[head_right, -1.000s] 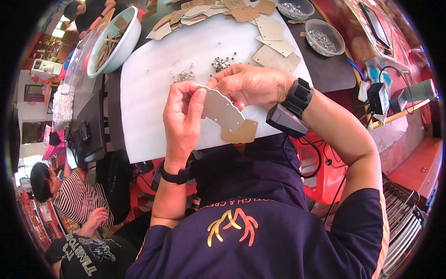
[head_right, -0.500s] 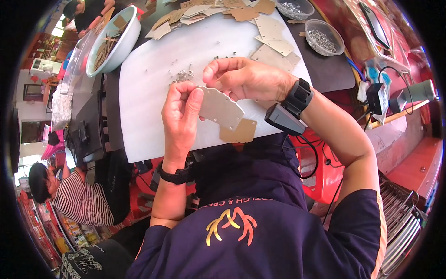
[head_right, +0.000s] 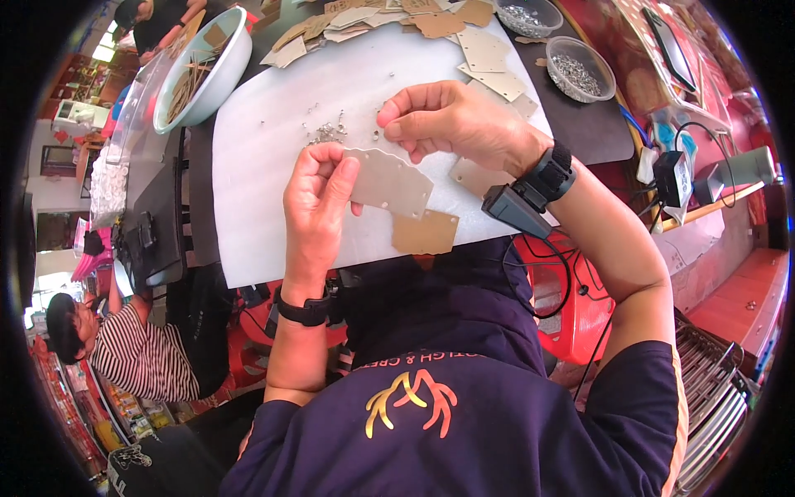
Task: Manually attaching small metal eyelets/rivets to leather shoe tags or labels.
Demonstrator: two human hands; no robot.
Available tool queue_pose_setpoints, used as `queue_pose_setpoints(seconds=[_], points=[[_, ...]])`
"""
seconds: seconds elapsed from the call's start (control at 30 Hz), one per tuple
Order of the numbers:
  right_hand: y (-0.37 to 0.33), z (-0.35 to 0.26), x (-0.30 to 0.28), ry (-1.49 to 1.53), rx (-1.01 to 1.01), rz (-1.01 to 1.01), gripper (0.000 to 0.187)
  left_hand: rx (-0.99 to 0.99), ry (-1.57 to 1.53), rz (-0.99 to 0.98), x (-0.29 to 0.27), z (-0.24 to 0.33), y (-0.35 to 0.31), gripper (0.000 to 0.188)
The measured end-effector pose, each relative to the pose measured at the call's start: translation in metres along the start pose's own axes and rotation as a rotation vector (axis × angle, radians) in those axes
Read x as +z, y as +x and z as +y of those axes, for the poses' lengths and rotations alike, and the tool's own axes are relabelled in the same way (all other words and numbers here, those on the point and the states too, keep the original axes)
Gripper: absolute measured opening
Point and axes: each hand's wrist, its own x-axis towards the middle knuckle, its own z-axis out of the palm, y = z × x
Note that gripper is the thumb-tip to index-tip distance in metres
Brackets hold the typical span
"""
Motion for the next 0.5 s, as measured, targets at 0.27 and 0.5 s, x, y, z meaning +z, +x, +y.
queue_pose_setpoints(seconds=[0.27,0.5], points=[[-0.006,-0.015,0.001,-0.489,-0.078,-0.019,0.020,0.002,0.049,-0.092,0.001,0.010,0.000,0.015],[-0.009,-0.026,0.015,-0.600,-0.160,-0.148,0.043,-0.062,0.017,-0.158,0.003,0.014,0.000,0.016]])
